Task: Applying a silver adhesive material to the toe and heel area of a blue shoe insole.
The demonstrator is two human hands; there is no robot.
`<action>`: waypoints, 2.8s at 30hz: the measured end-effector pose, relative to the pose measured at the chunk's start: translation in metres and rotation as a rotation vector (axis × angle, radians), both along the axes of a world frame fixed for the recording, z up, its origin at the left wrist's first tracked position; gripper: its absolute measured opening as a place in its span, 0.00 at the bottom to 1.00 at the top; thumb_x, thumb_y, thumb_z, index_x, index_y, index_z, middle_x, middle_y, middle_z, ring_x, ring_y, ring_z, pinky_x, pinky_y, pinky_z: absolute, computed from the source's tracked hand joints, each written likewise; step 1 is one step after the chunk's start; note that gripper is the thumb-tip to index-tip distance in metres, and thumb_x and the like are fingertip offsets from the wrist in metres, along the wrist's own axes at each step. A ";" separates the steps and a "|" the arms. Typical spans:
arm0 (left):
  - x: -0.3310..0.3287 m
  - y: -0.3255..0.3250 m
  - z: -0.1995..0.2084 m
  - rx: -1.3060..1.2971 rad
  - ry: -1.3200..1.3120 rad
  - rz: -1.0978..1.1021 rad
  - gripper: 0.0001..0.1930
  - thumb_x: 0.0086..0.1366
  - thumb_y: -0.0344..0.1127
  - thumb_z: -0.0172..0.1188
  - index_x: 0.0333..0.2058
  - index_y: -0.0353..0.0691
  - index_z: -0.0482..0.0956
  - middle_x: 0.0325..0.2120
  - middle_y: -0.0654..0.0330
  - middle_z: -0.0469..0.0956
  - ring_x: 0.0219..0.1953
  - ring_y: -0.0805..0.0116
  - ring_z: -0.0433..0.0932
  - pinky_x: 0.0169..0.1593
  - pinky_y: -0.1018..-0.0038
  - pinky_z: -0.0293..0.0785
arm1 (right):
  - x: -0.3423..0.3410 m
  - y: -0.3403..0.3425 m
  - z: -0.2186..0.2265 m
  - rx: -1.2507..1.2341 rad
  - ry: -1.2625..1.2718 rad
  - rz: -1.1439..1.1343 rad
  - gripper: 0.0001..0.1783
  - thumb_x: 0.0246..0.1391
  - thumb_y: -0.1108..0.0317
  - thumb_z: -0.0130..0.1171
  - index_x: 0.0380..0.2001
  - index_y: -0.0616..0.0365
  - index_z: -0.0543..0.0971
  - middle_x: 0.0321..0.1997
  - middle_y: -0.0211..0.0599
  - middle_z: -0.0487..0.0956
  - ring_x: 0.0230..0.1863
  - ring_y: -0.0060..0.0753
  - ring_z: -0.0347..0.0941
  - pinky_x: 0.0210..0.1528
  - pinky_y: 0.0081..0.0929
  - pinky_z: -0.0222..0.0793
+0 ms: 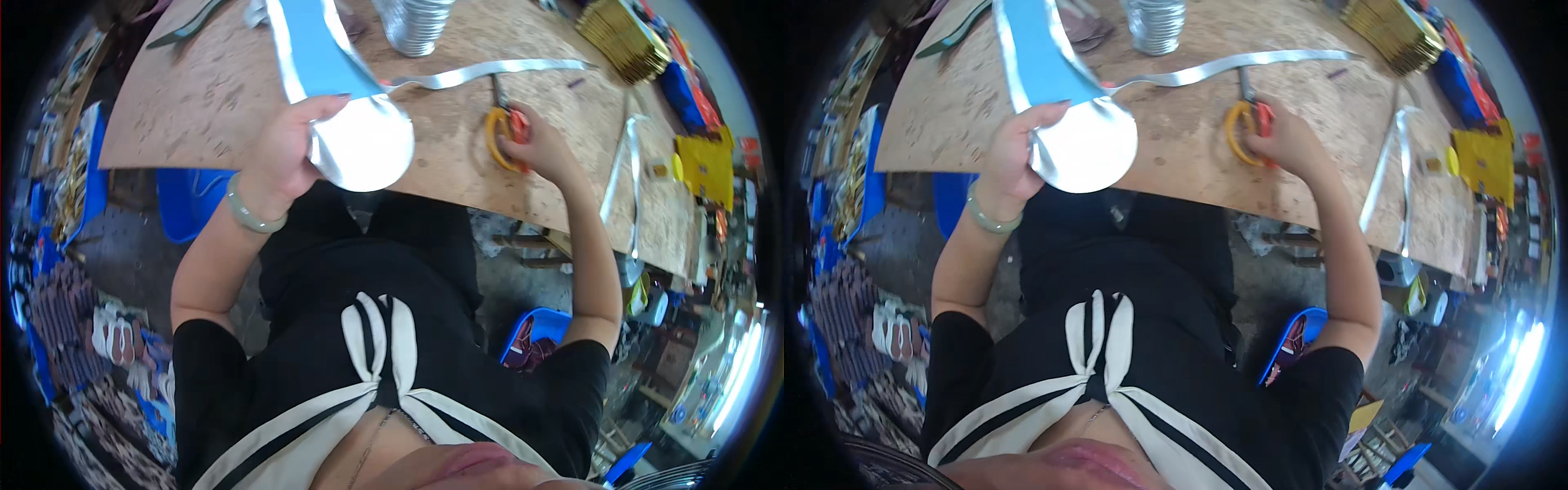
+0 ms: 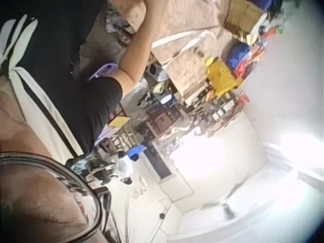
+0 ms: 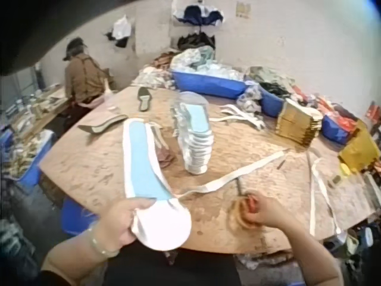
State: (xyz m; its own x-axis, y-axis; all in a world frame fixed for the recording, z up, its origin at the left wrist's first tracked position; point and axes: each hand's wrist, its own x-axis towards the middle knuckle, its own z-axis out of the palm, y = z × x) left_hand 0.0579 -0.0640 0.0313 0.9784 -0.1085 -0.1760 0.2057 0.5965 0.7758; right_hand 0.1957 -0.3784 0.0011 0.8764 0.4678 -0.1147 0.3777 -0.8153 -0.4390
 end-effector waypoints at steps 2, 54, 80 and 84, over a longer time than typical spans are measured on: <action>-0.008 -0.002 0.000 0.067 -0.052 0.103 0.22 0.62 0.30 0.47 0.53 0.24 0.64 0.49 0.49 0.74 0.48 0.58 0.76 0.52 0.67 0.74 | -0.017 -0.003 0.018 0.019 0.220 -0.035 0.33 0.44 0.60 0.61 0.56 0.54 0.67 0.31 0.45 0.77 0.31 0.37 0.77 0.36 0.30 0.72; -0.052 -0.011 -0.031 -0.029 -0.078 0.023 0.16 0.64 0.27 0.49 0.50 0.29 0.70 0.45 0.53 0.76 0.48 0.64 0.76 0.53 0.68 0.72 | -0.083 0.064 0.018 0.713 0.343 0.181 0.11 0.54 0.66 0.58 0.39 0.57 0.80 0.35 0.31 0.78 0.37 0.23 0.74 0.41 0.20 0.68; -0.061 -0.034 -0.039 0.307 -0.108 0.066 0.14 0.57 0.22 0.56 0.44 0.33 0.74 0.36 0.62 0.77 0.39 0.77 0.75 0.43 0.79 0.71 | -0.089 0.102 0.005 0.856 0.288 0.189 0.07 0.51 0.68 0.60 0.30 0.59 0.83 0.24 0.27 0.75 0.26 0.17 0.68 0.28 0.18 0.62; -0.060 -0.040 -0.042 0.184 0.002 0.076 0.14 0.56 0.22 0.55 0.44 0.32 0.74 0.35 0.62 0.77 0.38 0.77 0.75 0.42 0.79 0.71 | -0.097 0.108 -0.005 0.759 0.264 0.166 0.08 0.51 0.66 0.60 0.27 0.61 0.82 0.21 0.32 0.73 0.23 0.22 0.67 0.26 0.21 0.61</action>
